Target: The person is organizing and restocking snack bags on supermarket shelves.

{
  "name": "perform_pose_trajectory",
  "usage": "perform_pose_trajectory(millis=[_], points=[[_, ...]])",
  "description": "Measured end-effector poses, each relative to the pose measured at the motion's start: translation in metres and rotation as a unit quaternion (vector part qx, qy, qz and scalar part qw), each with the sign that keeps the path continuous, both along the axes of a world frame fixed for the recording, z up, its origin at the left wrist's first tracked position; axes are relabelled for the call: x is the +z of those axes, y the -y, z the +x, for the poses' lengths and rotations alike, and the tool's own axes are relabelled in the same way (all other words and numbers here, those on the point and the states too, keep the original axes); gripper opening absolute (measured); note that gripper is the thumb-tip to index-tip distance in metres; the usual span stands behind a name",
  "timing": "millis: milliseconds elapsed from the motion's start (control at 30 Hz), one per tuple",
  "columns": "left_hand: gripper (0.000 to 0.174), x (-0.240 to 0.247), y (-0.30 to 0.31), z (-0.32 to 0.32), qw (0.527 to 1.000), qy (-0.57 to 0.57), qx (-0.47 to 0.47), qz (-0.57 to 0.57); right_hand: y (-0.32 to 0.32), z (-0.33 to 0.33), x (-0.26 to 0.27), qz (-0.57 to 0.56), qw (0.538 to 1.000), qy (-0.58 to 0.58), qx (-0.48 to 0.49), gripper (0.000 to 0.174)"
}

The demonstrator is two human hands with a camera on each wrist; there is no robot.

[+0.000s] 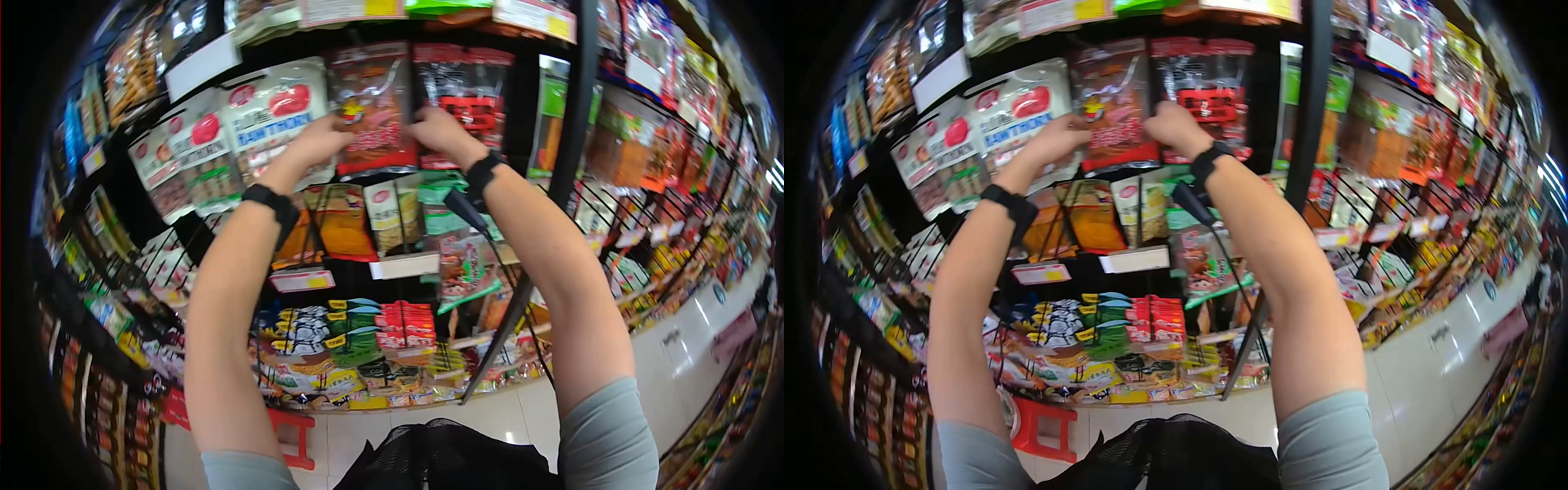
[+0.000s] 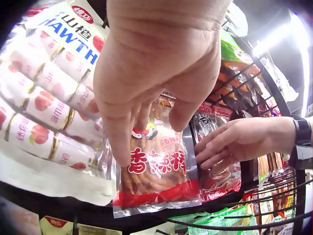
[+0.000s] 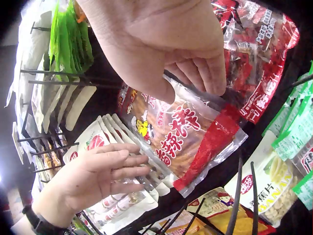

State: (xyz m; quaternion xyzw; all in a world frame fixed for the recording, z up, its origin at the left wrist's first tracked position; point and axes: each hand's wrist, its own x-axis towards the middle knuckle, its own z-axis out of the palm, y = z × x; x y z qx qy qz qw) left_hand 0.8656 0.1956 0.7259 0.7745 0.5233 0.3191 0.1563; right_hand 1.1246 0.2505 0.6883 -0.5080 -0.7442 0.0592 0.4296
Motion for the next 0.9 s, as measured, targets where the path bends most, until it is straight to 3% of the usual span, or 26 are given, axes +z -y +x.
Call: perform_pose_trajectory(millis=[167, 733, 900], points=[[0.053, -0.005, -0.011, 0.002, 0.999, 0.037, 0.004, 0.001, 0.001, -0.006, -0.001, -0.018, 0.997, -0.075, 0.007, 0.052], [0.044, -0.009, -0.015, 0.000, 0.996, 0.083, 0.008, -0.011, -0.005, -0.009, 0.000, -0.074, 0.987, -0.132, 0.049, 0.034], [0.043, -0.003, -0.012, -0.002, 0.996, 0.056, -0.003, -0.071, -0.008, -0.007, -0.001, -0.088, 0.982, -0.152, 0.065, 0.025]])
